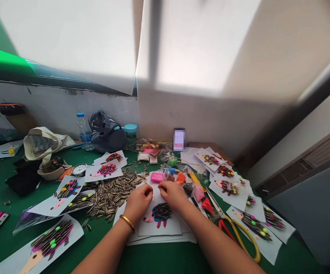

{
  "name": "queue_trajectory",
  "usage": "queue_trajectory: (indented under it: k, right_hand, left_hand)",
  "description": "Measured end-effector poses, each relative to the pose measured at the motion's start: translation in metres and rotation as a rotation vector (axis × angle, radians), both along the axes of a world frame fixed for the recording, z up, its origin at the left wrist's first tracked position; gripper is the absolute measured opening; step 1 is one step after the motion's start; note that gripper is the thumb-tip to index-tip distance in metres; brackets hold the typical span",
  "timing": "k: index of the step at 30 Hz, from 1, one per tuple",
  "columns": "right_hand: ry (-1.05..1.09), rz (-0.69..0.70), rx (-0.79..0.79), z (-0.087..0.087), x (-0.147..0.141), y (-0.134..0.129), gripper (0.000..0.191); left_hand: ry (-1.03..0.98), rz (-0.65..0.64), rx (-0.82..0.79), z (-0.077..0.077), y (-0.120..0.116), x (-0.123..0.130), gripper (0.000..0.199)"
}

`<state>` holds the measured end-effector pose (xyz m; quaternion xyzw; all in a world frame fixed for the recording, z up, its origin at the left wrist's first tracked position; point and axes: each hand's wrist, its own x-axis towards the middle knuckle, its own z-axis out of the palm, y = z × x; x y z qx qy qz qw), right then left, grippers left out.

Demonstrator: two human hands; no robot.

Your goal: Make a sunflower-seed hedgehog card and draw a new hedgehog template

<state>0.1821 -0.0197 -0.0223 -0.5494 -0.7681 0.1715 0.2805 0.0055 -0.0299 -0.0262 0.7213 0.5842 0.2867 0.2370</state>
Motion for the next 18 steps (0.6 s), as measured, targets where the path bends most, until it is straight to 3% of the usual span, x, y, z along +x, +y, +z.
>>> queue_trajectory:
  k: [5, 12, 18]
  right_hand:
    - [0.036, 0.006, -0.006, 0.004, 0.014, 0.001, 0.023]
    - [0.184, 0.023, -0.072, 0.015, 0.014, -0.023, 0.01]
    - [0.355, -0.005, -0.176, 0.01, 0.023, -0.039, 0.01]
  left_hand:
    - [0.001, -0.066, 0.032, -0.002, -0.001, 0.002, 0.019]
    - [0.0, -0.16, 0.146, 0.002, -0.011, 0.01, 0.016]
    - [-0.018, -0.308, 0.223, 0.004, -0.017, 0.016, 0.014]
